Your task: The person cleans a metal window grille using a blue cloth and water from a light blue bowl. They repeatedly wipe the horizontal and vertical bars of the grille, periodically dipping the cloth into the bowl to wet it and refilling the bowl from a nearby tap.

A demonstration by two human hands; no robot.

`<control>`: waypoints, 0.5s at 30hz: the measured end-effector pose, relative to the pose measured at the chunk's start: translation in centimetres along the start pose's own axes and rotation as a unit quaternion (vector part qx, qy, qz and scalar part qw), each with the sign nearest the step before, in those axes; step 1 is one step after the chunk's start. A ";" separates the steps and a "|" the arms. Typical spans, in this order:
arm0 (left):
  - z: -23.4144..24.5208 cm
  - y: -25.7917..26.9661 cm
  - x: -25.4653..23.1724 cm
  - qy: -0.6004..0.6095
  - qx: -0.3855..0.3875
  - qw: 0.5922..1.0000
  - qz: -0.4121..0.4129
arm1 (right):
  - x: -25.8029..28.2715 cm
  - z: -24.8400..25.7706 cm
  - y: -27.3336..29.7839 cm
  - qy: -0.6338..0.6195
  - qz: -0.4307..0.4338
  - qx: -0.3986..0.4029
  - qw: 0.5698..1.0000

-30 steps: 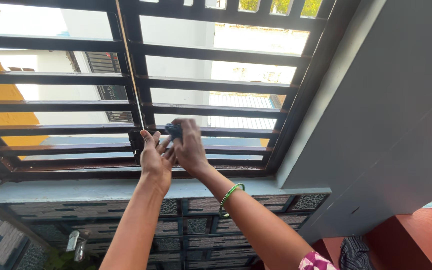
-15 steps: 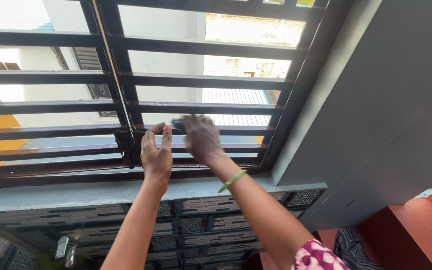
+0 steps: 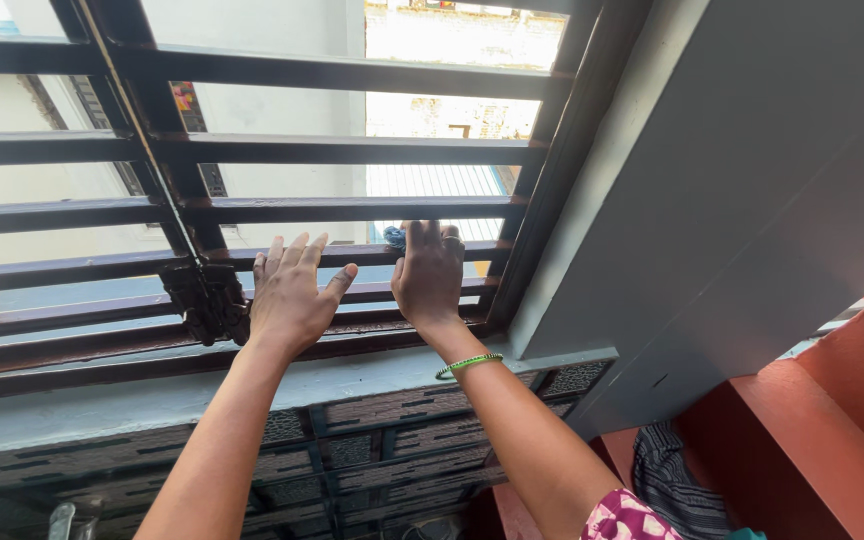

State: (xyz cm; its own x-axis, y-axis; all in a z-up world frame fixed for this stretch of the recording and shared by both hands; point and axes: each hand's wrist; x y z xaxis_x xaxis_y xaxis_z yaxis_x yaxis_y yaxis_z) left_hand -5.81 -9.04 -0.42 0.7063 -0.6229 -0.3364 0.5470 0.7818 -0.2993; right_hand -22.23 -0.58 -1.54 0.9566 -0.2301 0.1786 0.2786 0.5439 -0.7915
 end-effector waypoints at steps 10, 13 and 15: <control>1.9 -0.1 -1.6 -0.044 0.061 0.996 0.044 | 0.1 -0.7 0.1 -0.011 -0.007 0.001 1.000; 1.1 0.1 -1.3 -0.004 -0.034 0.999 0.035 | 1.2 -1.8 0.1 -0.020 0.027 0.019 0.999; 0.3 0.7 -1.1 -0.022 -0.175 0.984 -0.030 | 2.8 -2.9 0.0 -0.059 0.048 0.025 0.997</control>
State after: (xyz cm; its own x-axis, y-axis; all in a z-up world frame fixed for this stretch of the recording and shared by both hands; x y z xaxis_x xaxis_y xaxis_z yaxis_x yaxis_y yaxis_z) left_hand -6.09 -7.84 0.01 0.6999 -0.6602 -0.2725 0.4056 0.6814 -0.6093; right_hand -19.79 -3.50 -2.74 0.9814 -0.0807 0.1741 0.1874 0.5997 -0.7780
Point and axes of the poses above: each hand's wrist, its own y-axis away from the middle knuckle, its own z-axis out of the back of the hand, x = y × z, and after that the axes turned 3 degrees about -y, right-handed
